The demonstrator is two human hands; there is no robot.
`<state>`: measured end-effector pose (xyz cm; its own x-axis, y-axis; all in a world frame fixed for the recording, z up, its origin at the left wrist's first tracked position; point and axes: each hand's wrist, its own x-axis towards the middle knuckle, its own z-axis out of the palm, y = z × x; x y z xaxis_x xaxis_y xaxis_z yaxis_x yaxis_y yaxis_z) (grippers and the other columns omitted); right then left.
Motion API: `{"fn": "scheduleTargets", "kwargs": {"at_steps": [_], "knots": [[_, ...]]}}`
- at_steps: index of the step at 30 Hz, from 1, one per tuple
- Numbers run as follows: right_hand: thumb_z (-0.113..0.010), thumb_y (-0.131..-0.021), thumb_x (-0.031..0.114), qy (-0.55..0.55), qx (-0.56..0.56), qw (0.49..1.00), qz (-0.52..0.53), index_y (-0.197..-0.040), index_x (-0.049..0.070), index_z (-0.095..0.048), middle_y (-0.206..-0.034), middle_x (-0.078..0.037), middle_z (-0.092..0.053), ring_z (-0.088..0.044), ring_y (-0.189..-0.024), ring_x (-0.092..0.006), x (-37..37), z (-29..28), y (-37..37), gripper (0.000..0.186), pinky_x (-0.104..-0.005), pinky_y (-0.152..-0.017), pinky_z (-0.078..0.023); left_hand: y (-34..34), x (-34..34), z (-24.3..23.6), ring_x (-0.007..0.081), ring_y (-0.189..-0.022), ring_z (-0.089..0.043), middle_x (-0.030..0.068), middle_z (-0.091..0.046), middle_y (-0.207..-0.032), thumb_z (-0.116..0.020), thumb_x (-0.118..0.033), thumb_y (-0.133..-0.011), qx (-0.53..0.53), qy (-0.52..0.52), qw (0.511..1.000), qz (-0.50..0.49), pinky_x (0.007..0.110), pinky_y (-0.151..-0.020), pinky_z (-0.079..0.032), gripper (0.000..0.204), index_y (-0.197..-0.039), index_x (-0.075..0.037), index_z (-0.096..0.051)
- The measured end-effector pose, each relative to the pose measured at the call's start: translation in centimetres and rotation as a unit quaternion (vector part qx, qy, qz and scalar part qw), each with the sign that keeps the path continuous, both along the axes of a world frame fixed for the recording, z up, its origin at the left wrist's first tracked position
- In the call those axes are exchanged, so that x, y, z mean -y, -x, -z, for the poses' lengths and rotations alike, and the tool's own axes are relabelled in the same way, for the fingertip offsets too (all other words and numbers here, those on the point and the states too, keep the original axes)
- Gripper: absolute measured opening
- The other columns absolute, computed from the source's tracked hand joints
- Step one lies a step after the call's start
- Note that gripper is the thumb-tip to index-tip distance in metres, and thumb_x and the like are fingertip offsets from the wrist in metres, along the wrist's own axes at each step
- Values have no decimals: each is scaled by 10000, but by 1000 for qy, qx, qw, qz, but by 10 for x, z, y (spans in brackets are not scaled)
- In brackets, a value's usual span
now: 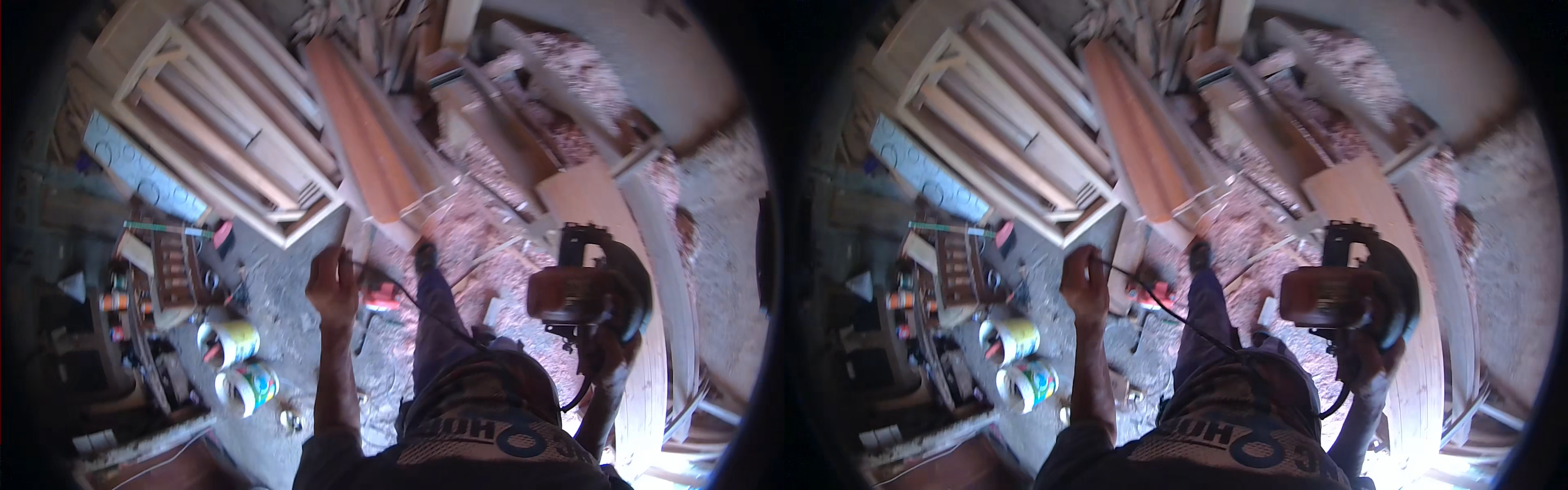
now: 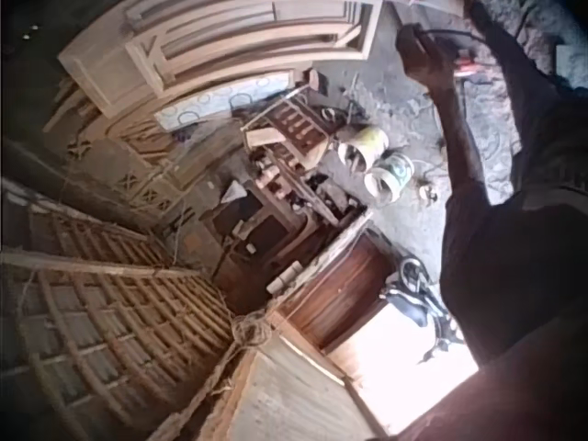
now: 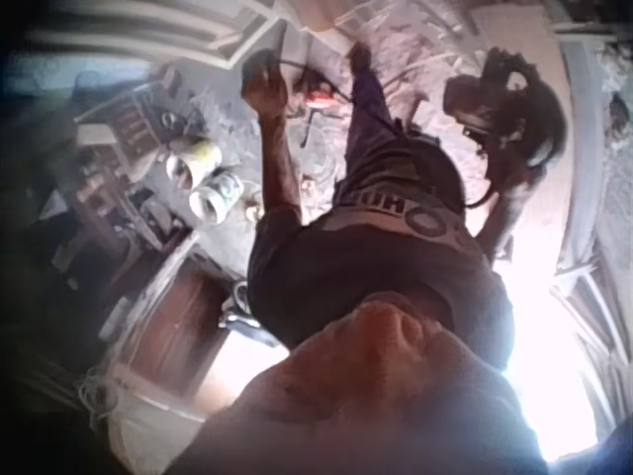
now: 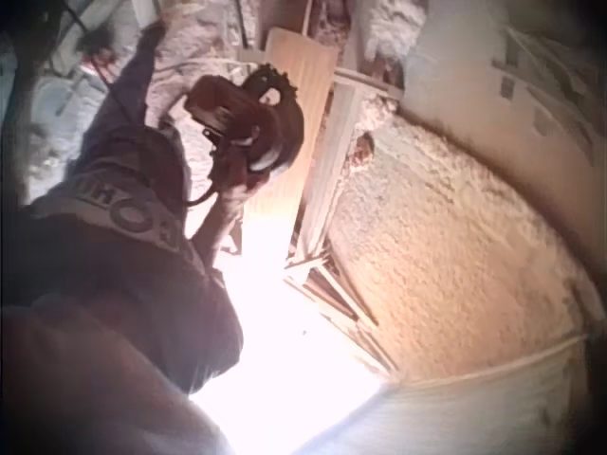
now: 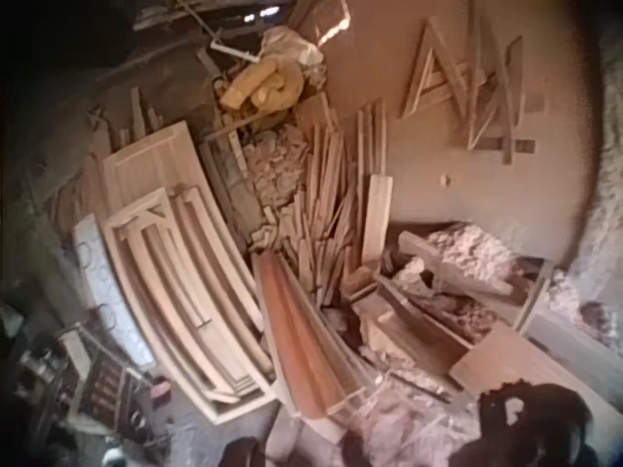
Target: The person kneels and adjusts a circular saw, then stands and cuts a long wooden plank on a workbench. The person handles the saw and the plank, producing sawdust and cut pieces.
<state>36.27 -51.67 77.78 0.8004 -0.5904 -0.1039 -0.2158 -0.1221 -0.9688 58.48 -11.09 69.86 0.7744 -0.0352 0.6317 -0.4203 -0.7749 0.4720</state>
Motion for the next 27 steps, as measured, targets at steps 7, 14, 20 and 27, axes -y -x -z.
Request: {"fn": "scheduleTargets", "kwargs": {"at_steps": [7, 14, 20, 27], "knots": [[-661, -847, 100, 184, -7, 980, 73, -900, 17, -630, -611, 4, -499, -478, -500, -88, -33, 13, -107, 103, -238, -486, -390, -80, -180, 86, 187, -558, -595, 73, -671, -799, -718, -198, -966, -214, 234, 931, -179, 406, -555, -510, 198, -903, -16, -670], [-596, -822, 118, -172, 27, 963, 204, -1156, -85, -588, -638, -6, -415, -460, -582, -81, -56, -5, -184, 391, -288, -699, -532, -155, -234, 61, 139, -525, -505, 75, -567, -598, -685, -251, -991, -118, 82, 963, -230, 348, -500, -402, 339, -747, -21, -635], [-628, -834, 177, -47, -47, 990, 126, -809, 26, -617, -634, -10, -466, -491, -570, -105, -55, -10, -204, 154, -254, -519, -451, -248, -230, -30, 109, -627, -613, 52, -661, -693, -642, -244, -1017, -78, -69, 980, -171, 309, -574, -498, 300, -906, 22, -727], [-698, -831, 64, 372, 142, 907, -136, -913, 19, -601, -641, -22, -500, -508, -552, -123, -74, -8, -241, 135, -253, -481, -414, -290, -208, -110, 186, -645, -689, 120, -728, -744, -694, -257, -969, 149, -59, 983, -92, 344, -620, -539, 219, -958, -44, -745]]}}
